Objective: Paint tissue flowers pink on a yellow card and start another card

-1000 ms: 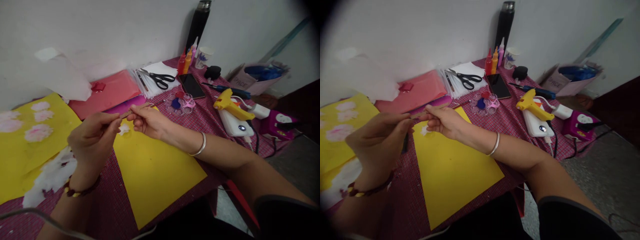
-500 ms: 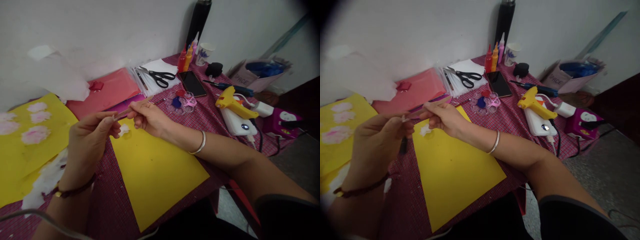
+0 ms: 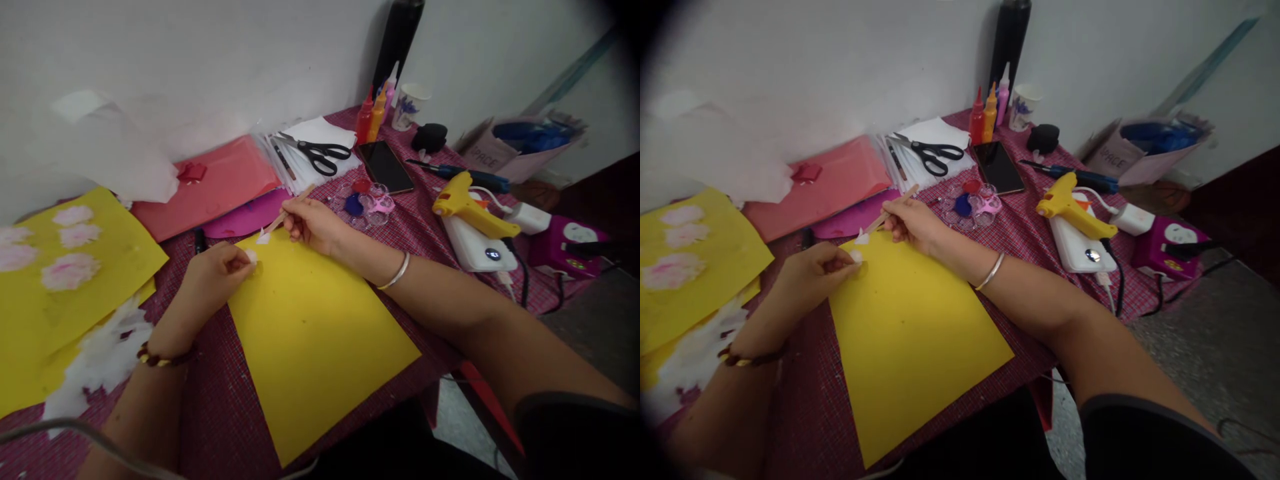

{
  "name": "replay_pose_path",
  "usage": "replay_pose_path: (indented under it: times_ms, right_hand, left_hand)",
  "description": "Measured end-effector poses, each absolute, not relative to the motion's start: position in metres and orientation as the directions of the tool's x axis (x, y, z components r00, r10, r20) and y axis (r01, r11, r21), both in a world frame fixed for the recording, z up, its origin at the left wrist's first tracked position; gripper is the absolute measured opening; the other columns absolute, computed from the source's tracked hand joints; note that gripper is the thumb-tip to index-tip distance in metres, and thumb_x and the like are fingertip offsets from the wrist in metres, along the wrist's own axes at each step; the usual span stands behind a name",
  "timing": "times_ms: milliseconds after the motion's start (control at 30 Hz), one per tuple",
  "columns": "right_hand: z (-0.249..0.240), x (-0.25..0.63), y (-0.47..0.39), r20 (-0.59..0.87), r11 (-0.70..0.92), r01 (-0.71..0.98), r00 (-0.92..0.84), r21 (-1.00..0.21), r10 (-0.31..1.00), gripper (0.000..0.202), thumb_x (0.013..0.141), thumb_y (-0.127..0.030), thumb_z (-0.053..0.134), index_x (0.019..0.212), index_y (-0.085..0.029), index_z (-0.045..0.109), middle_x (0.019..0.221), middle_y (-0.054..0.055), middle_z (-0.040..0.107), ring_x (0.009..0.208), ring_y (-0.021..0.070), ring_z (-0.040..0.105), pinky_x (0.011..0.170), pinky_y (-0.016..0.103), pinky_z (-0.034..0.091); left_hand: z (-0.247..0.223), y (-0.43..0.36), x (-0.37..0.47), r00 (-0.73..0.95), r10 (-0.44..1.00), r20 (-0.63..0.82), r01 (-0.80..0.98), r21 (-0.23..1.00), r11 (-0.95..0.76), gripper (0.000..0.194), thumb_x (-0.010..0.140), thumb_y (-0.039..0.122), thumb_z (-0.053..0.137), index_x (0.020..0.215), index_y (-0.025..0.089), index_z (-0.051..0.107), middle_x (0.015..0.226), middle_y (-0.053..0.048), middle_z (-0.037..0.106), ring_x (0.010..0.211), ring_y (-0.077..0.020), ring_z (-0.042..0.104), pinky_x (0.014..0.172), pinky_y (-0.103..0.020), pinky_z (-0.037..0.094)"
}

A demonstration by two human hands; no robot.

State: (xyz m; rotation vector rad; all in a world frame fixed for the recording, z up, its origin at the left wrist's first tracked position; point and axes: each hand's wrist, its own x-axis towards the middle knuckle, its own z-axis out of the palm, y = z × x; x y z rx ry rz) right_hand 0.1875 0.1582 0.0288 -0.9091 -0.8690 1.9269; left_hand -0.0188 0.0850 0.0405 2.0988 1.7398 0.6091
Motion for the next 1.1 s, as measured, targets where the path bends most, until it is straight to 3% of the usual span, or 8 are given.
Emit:
replay_pose_path:
  times_ms: [267, 567, 767, 1000, 1100]
  right_hand:
    - [0.024, 0.181, 0.153, -0.061, -0.158, -0.227, -0.383, -0.961, 0.922, 0.025, 0.094, -0.014, 0.054, 0.069, -0.018, 0.053, 0.044, -0.008, 0.056, 0.035, 0.0043, 0.047, 0.038, 0.014, 0.039]
    - [0.022, 0.168, 0.141, 0.065, 0.006, -0.122, -0.487, -0.993, 0.871, 0.021, 0.093, -0.016, 0.055, 0.074, -0.020, 0.049, 0.049, -0.009, 0.053, 0.041, 0.0053, 0.049, 0.043, 0.016, 0.041]
    - [0.014, 0.160, 0.139, 0.172, 0.225, 0.041, -0.515, -0.974, 0.840, 0.015, 0.094, -0.027, 0.054, 0.081, -0.021, 0.049, 0.058, -0.006, 0.054, 0.053, 0.0085, 0.052, 0.053, 0.020, 0.038]
    - [0.027, 0.161, 0.132, 0.263, 0.486, 0.244, -0.599, -0.839, 0.756, 0.015, 0.097, -0.027, 0.047, 0.084, -0.021, 0.051, 0.067, -0.002, 0.057, 0.064, 0.0139, 0.053, 0.064, 0.026, 0.036]
    - [0.030, 0.159, 0.126, 0.202, 0.425, 0.260, -0.596, -0.867, 0.777, 0.013, 0.095, -0.028, 0.052, 0.085, -0.021, 0.055, 0.075, 0.001, 0.060, 0.072, 0.0157, 0.056, 0.070, 0.027, 0.037]
  left_hand:
    - [0.034, 0.088, -0.020, 0.013, 0.992, 0.127, 0.817, 0.570, -0.084, 0.014, 0.071, 0.034, 0.062, 0.062, 0.024, 0.058, 0.056, 0.002, 0.061, 0.050, -0.0147, 0.051, 0.051, -0.027, 0.034]
    - [0.029, 0.089, -0.023, -0.003, 0.997, 0.076, 0.826, 0.562, -0.040, 0.016, 0.073, 0.035, 0.060, 0.064, 0.023, 0.058, 0.058, 0.001, 0.060, 0.053, -0.0152, 0.052, 0.052, -0.027, 0.034]
    - [0.028, 0.088, -0.023, 0.010, 0.995, 0.095, 0.798, 0.600, -0.065, 0.017, 0.075, 0.036, 0.061, 0.065, 0.023, 0.059, 0.054, 0.003, 0.056, 0.049, -0.0135, 0.046, 0.051, -0.026, 0.031]
    - [0.031, 0.089, -0.022, 0.065, 0.993, 0.101, 0.810, 0.575, -0.111, 0.030, 0.084, 0.042, 0.047, 0.061, 0.023, 0.053, 0.054, 0.002, 0.049, 0.053, -0.0156, 0.044, 0.054, -0.029, 0.028]
    - [0.032, 0.090, -0.024, 0.079, 0.993, 0.090, 0.817, 0.565, -0.116, 0.032, 0.086, 0.043, 0.043, 0.062, 0.023, 0.051, 0.055, 0.001, 0.049, 0.054, -0.0167, 0.045, 0.054, -0.030, 0.028]
